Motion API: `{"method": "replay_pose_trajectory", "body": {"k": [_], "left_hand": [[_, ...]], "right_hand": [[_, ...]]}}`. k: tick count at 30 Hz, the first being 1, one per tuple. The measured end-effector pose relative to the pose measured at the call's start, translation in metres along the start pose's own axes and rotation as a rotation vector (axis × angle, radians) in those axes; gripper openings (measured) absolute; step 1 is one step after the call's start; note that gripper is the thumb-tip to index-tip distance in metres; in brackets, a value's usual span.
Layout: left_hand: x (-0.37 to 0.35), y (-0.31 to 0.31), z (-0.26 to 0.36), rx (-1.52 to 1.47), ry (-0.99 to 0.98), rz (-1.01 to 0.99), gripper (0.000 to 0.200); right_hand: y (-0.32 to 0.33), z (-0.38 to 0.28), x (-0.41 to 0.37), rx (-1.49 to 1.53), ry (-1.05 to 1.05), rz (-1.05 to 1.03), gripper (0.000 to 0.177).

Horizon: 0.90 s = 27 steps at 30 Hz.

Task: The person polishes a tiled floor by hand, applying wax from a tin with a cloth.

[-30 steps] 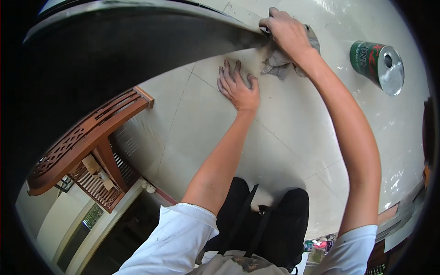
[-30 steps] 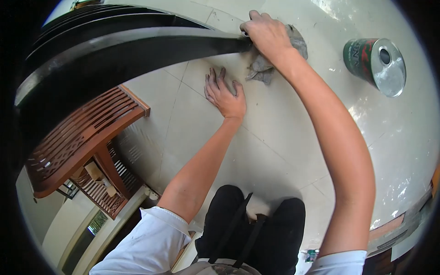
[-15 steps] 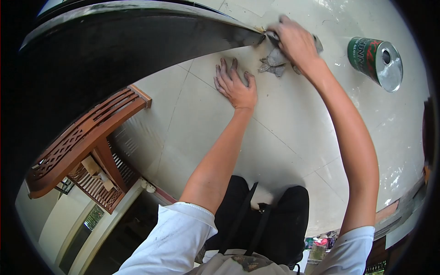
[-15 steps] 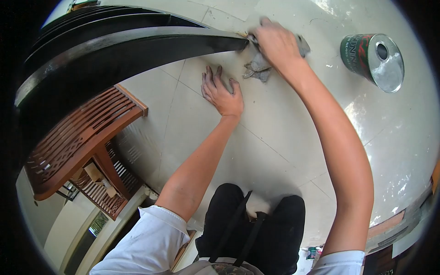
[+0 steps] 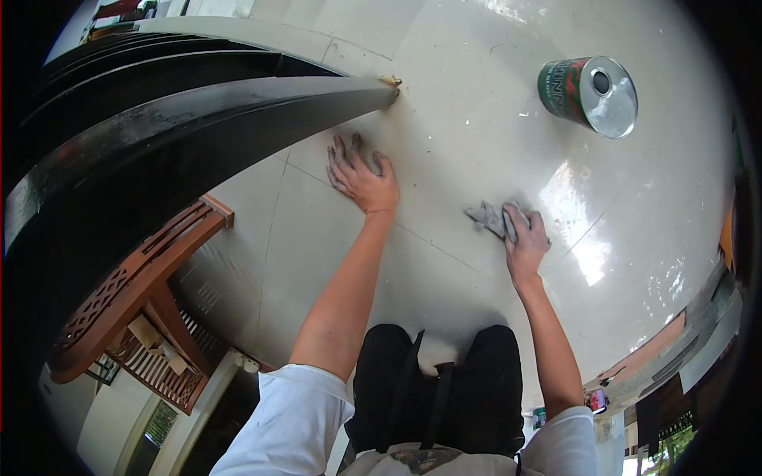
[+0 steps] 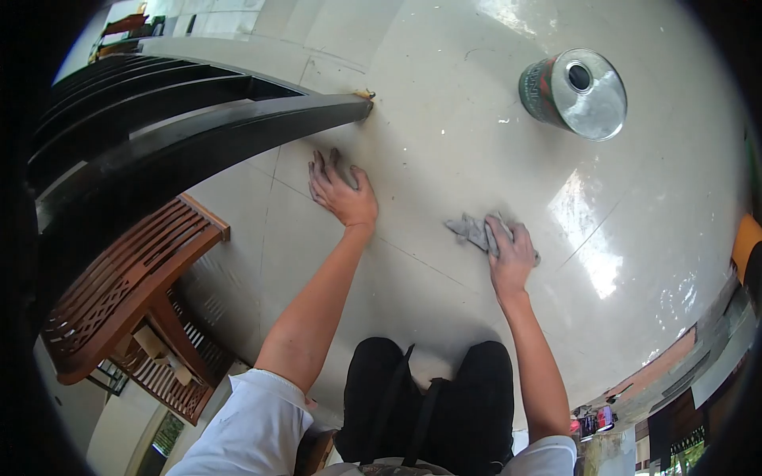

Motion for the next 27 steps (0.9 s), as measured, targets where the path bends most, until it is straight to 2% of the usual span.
{"method": "replay_pose_trajectory", "body": {"k": [3,5,9,12,15,16,18,22,26,27], "left_hand": [[0.000,0.001,0.002,-0.019,0.026,-0.017,0.045],[-0.001,0.001,0.000,-0.017,0.024,-0.010,0.045],[0.000,0.002,0.003,-0.023,0.038,-0.017,0.045],[0.000,0.001,0.002,-0.010,0.034,-0.015,0.046],[-0.002,-0.001,0.001,-0.004,0.024,-0.009,0.047],[-0.003,-0.001,0.002,-0.002,0.023,-0.014,0.047],[-0.001,0.001,0.002,-0.001,0.020,-0.018,0.047],[-0.001,0.001,0.001,-0.003,0.024,-0.005,0.047],[-0.002,0.000,0.002,0.002,0.021,-0.002,0.048],[-0.002,0.000,0.001,0.015,0.005,0.014,0.049]], "right_hand": [[-0.007,-0.020,0.054,-0.052,0.016,-0.005,0.055],[-0.003,-0.040,0.110,-0.056,0.116,0.109,0.054],[-0.009,-0.062,0.200,-0.031,0.108,0.195,0.044],[-0.012,-0.070,0.237,0.015,0.098,0.286,0.044],[-0.009,-0.077,0.244,0.018,0.054,0.290,0.045],[-0.008,-0.076,0.235,0.017,0.049,0.286,0.045],[-0.005,-0.076,0.201,-0.006,0.072,0.148,0.043],[-0.005,-0.048,0.089,0.013,0.071,-0.083,0.043],[-0.020,-0.012,-0.044,0.076,0.051,-0.148,0.040],[-0.028,-0.004,-0.067,0.046,0.185,-0.082,0.034]]}}
Point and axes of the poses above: each hand's wrist, its own x-axis towards the middle knuckle, its own y-axis out of the back of the hand, z = x × y, the point moved 3 cm from there along x, towards the middle knuckle, and after that the axes turned 6 degrees about -x, right-handed, at the moved point
